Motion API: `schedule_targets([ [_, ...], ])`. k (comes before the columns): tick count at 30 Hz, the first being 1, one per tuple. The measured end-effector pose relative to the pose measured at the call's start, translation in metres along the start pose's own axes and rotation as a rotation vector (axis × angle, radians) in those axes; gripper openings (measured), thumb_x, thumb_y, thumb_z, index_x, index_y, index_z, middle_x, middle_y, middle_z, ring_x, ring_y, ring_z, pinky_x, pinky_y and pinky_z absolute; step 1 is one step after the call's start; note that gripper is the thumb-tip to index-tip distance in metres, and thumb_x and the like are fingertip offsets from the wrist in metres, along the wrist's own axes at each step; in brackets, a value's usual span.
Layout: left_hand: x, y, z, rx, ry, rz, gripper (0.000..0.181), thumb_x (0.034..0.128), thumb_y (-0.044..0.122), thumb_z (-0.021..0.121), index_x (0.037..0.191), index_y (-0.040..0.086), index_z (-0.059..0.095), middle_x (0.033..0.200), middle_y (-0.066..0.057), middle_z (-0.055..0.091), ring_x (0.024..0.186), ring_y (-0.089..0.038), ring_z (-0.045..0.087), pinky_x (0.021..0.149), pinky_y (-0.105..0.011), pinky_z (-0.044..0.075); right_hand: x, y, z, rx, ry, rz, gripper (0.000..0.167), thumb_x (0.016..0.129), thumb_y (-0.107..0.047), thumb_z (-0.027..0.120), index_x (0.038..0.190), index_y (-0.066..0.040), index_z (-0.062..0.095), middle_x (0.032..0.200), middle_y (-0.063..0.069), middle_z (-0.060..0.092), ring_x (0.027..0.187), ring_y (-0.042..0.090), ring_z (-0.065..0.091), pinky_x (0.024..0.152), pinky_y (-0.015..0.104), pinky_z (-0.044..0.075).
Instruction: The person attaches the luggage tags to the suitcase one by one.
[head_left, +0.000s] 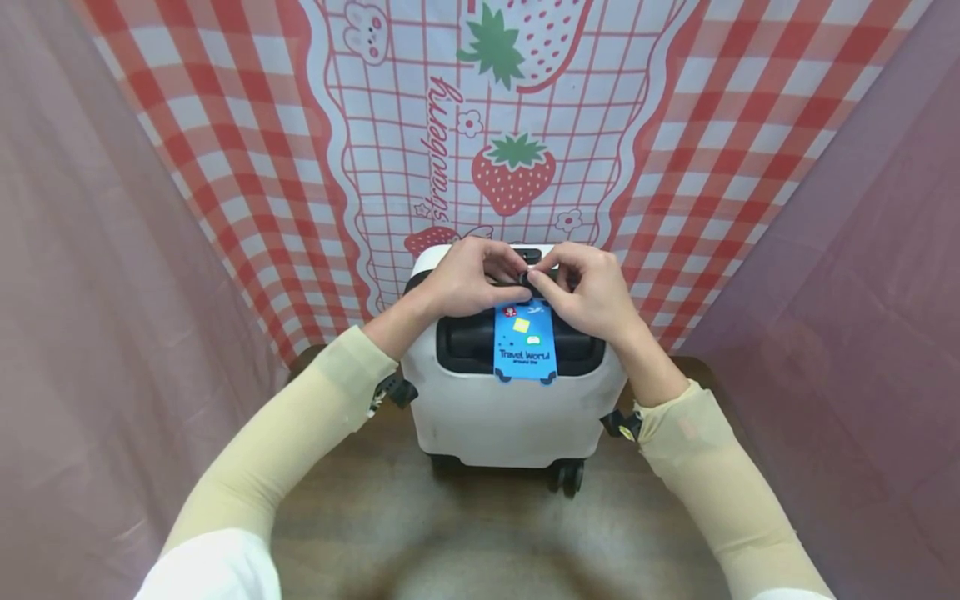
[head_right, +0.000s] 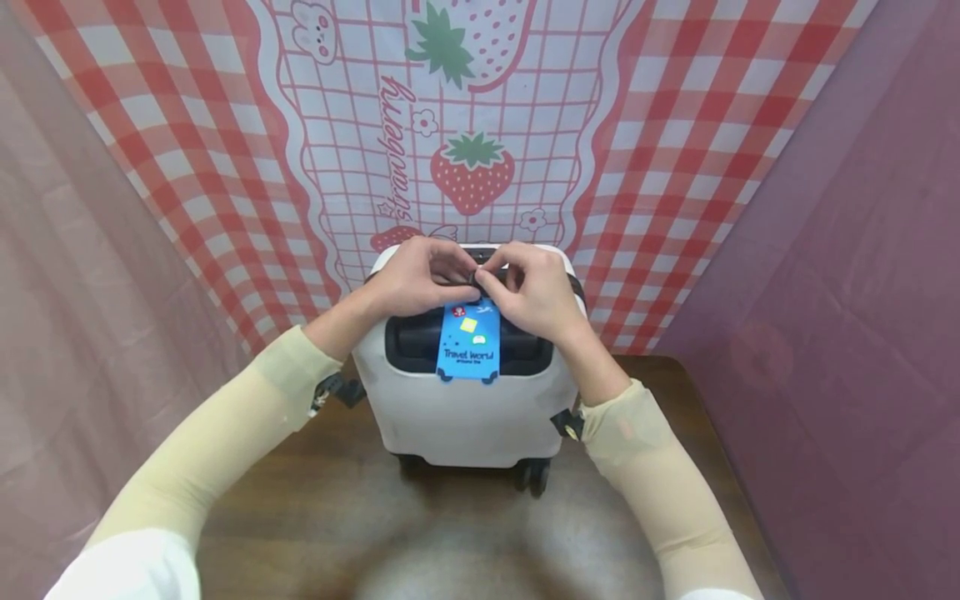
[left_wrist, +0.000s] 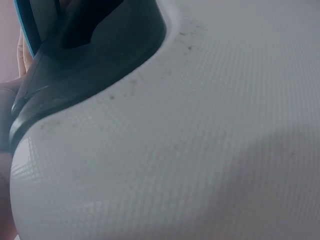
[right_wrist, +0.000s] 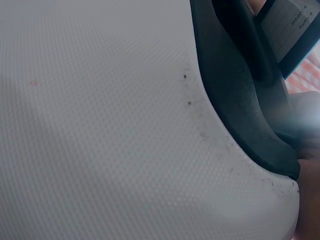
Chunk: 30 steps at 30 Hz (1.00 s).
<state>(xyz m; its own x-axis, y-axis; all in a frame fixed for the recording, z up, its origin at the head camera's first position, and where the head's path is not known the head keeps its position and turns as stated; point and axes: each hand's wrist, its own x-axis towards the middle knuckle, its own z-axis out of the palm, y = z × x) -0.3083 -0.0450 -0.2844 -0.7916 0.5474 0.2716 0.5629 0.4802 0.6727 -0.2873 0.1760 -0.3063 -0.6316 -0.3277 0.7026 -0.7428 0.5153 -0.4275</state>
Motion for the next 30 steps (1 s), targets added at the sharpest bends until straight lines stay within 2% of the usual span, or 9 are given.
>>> schedule_targets([
  [10, 0.001, -0.001, 0.0, -0.029, 0.0, 0.004, 0.031, 0.0927, 0.02, 0.083, 0.12, 0.009, 0.076, 0.12, -0.006, 0.078, 0.105, -0.016, 0.079, 0.094, -0.028, 0.064, 0.0, 0.001, -0.001, 0.026, -0.015, -0.013, 0.012, 0.094, -0.011, 0.08, 0.104, -0.007, 0.077, 0.075, 0.004, 0.064, 0.056, 0.011, 0.048, 0.053, 0.02, 0.036],
  [18, 0.0, -0.002, 0.0, -0.061, 0.028, 0.028, 0.025, 0.0943, 0.016, 0.079, 0.117, 0.005, 0.077, 0.105, -0.01, 0.078, 0.097, -0.019, 0.077, 0.093, -0.029, 0.062, -0.001, -0.001, -0.001, 0.008, 0.008, -0.012, 0.007, 0.092, -0.01, 0.081, 0.096, -0.005, 0.08, 0.073, 0.005, 0.066, 0.056, 0.009, 0.049, 0.053, 0.02, 0.038],
  [23, 0.0, -0.002, 0.002, -0.065, 0.058, 0.038, 0.022, 0.0987, 0.023, 0.076, 0.113, 0.007, 0.08, 0.103, -0.008, 0.081, 0.092, -0.017, 0.077, 0.082, -0.025, 0.056, -0.001, 0.001, -0.002, 0.02, 0.026, -0.012, 0.005, 0.092, -0.008, 0.079, 0.093, -0.004, 0.082, 0.074, 0.006, 0.066, 0.058, 0.008, 0.049, 0.054, 0.019, 0.038],
  [25, 0.0, -0.002, 0.002, -0.05, 0.069, 0.04, 0.022, 0.0978, 0.026, 0.078, 0.111, 0.009, 0.08, 0.1, -0.006, 0.081, 0.088, -0.015, 0.077, 0.08, -0.026, 0.056, 0.0, 0.001, -0.004, 0.051, 0.037, 0.054, 0.007, 0.094, -0.006, 0.076, 0.094, -0.003, 0.082, 0.073, 0.009, 0.066, 0.058, 0.01, 0.049, 0.054, 0.019, 0.038],
  [27, 0.0, -0.003, 0.002, -0.051, 0.073, 0.05, 0.021, 0.0965, 0.026, 0.08, 0.109, 0.009, 0.08, 0.097, -0.005, 0.081, 0.086, -0.014, 0.076, 0.082, -0.027, 0.058, 0.002, 0.001, -0.006, 0.07, 0.028, 0.174, 0.012, 0.098, -0.008, 0.071, 0.099, -0.004, 0.082, 0.077, 0.012, 0.07, 0.061, 0.014, 0.052, 0.055, 0.021, 0.039],
  [28, 0.0, -0.003, 0.002, -0.063, 0.069, 0.057, 0.02, 0.0959, 0.024, 0.08, 0.109, 0.009, 0.08, 0.097, -0.006, 0.081, 0.086, -0.014, 0.076, 0.084, -0.029, 0.059, 0.005, 0.0, -0.007, 0.076, 0.006, 0.246, 0.015, 0.1, -0.01, 0.068, 0.103, -0.004, 0.082, 0.08, 0.014, 0.071, 0.064, 0.017, 0.054, 0.058, 0.023, 0.041],
  [30, 0.0, -0.004, 0.001, -0.094, 0.054, 0.073, 0.018, 0.0948, 0.021, 0.081, 0.109, 0.009, 0.08, 0.097, -0.006, 0.08, 0.087, -0.014, 0.076, 0.09, -0.032, 0.06, 0.011, -0.003, -0.01, 0.056, -0.095, 0.38, 0.022, 0.105, -0.016, 0.062, 0.11, -0.006, 0.081, 0.093, 0.015, 0.076, 0.076, 0.021, 0.06, 0.066, 0.026, 0.045],
])
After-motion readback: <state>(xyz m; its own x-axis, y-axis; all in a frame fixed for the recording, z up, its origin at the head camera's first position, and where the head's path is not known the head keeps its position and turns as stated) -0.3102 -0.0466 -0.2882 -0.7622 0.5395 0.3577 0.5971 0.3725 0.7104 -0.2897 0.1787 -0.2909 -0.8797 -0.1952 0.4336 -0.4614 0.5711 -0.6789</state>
